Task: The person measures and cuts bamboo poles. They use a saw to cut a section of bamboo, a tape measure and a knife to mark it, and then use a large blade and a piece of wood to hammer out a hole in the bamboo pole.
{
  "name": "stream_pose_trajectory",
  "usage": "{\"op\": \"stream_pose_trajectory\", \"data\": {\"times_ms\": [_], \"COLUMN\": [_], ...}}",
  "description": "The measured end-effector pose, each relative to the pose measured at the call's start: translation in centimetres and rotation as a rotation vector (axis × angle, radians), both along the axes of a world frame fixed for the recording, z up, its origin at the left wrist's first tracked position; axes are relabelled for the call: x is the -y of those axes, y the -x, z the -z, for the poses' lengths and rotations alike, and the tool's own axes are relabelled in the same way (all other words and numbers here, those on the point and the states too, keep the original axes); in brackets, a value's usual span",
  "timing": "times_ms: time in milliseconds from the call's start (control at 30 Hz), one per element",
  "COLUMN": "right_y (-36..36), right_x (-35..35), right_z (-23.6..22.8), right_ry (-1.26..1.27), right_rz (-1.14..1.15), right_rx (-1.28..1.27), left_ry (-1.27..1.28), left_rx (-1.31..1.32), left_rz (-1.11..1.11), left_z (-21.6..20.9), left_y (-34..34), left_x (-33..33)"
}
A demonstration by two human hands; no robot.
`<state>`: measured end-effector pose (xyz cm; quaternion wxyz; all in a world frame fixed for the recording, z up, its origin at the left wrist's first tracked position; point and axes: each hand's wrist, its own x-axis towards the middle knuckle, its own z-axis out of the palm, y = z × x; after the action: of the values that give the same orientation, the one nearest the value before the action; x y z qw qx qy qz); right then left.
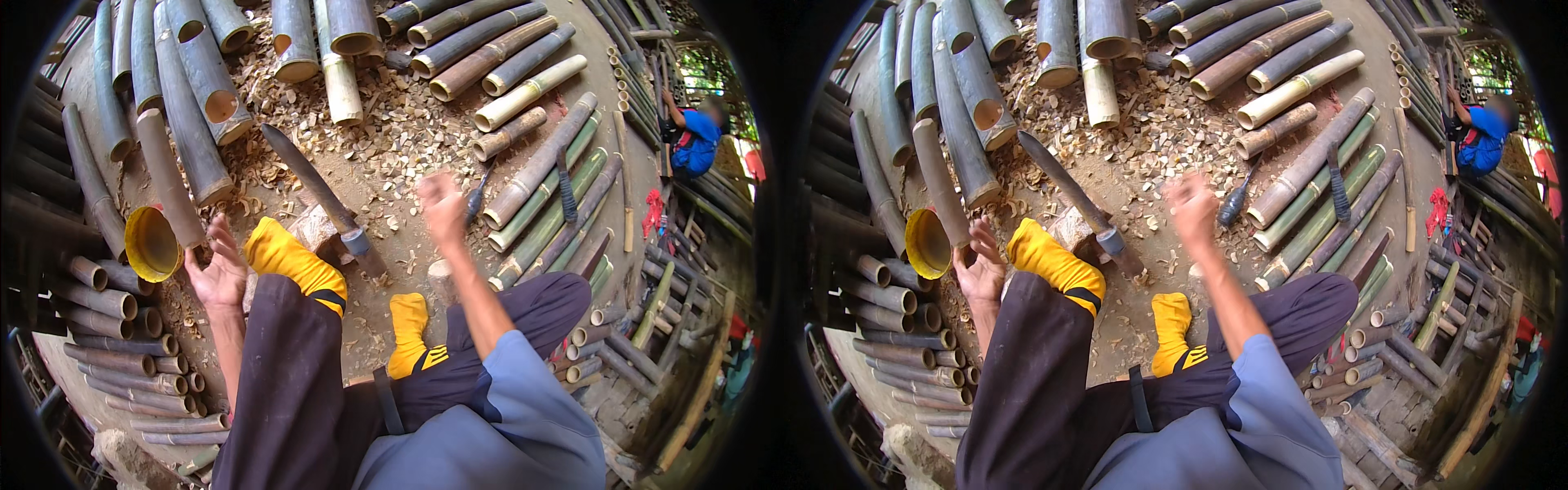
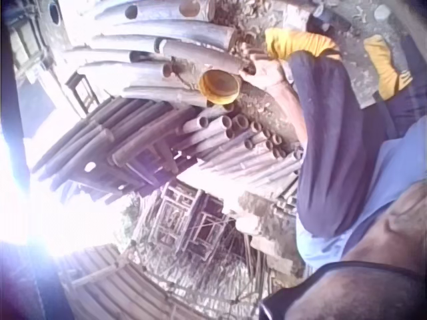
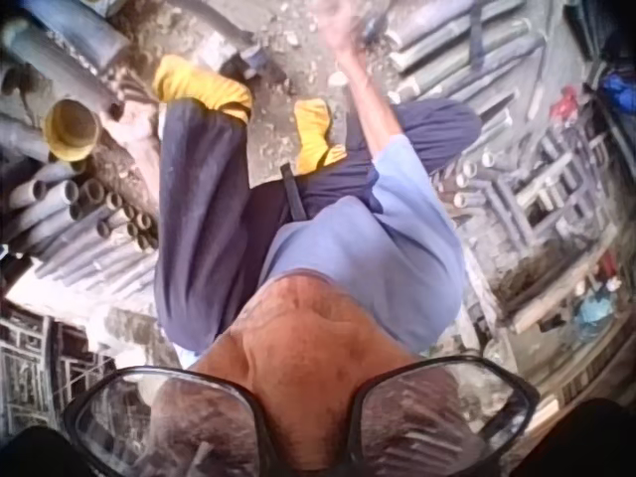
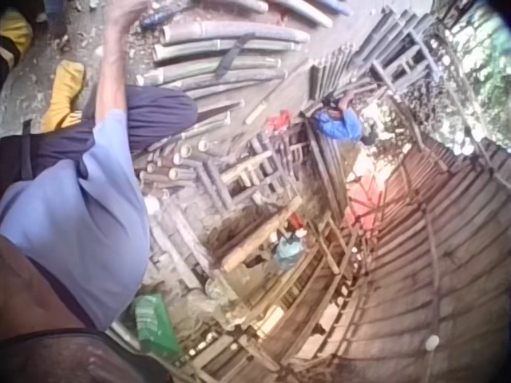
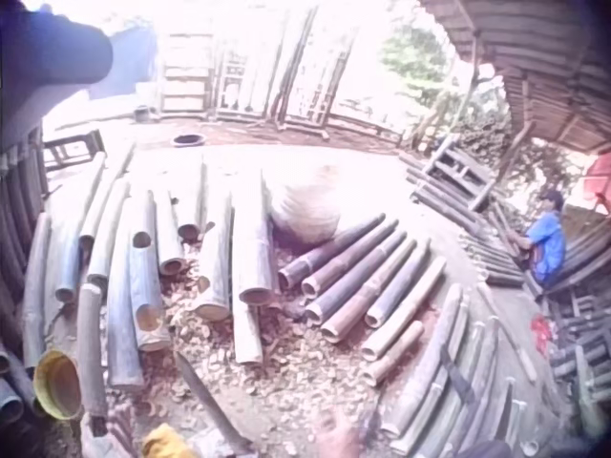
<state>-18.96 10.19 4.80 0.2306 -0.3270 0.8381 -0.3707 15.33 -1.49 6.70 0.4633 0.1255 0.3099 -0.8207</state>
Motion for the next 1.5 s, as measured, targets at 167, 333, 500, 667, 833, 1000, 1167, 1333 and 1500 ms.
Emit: {"op": "stream_pose_trajectory", "data": {"times_ms": [167,333,500,667,833,1000,1167,1333,1500], "right_y": [16.3,20.6,16.4,0.3,-6.4,-10.8,-10.4,-10.7,-9.9], "right_x": [1.4,1.9,-0.4,-2.2,-3.5,-4.3,-3.7,-4.5,-4.6], "right_z": [4.8,6.3,1.4,-8.2,-8.0,1.3,1.5,-1.9,-3.2], "right_ry": [-0.436,-0.295,0.613,0.590,0.147,-0.172,-0.161,-0.143,-0.035], "right_rz": [0.147,0.290,0.740,0.157,-0.144,-0.365,-0.308,-0.222,-0.329], "right_rx": [-0.582,-0.303,0.723,0.867,0.643,0.248,0.278,0.316,0.229], "left_ry": [0.156,0.260,0.490,0.723,0.593,0.715,0.656,0.889,0.615], "left_rx": [0.251,0.830,1.032,1.086,0.712,0.998,1.107,1.401,1.394], "left_rz": [0.249,0.119,0.138,0.468,0.574,0.117,0.007,-0.049,-0.278], "left_z": [-0.9,-3.1,-4.4,-7.0,-6.3,-7.2,-5.2,-3.1,-3.2], "left_y": [0.7,1.6,2.5,5.9,12.3,8.9,7.7,7.1,7.7], "left_x": [-0.8,-0.3,-0.4,-0.5,0.1,-0.3,-0.8,-1.2,2.7]}}
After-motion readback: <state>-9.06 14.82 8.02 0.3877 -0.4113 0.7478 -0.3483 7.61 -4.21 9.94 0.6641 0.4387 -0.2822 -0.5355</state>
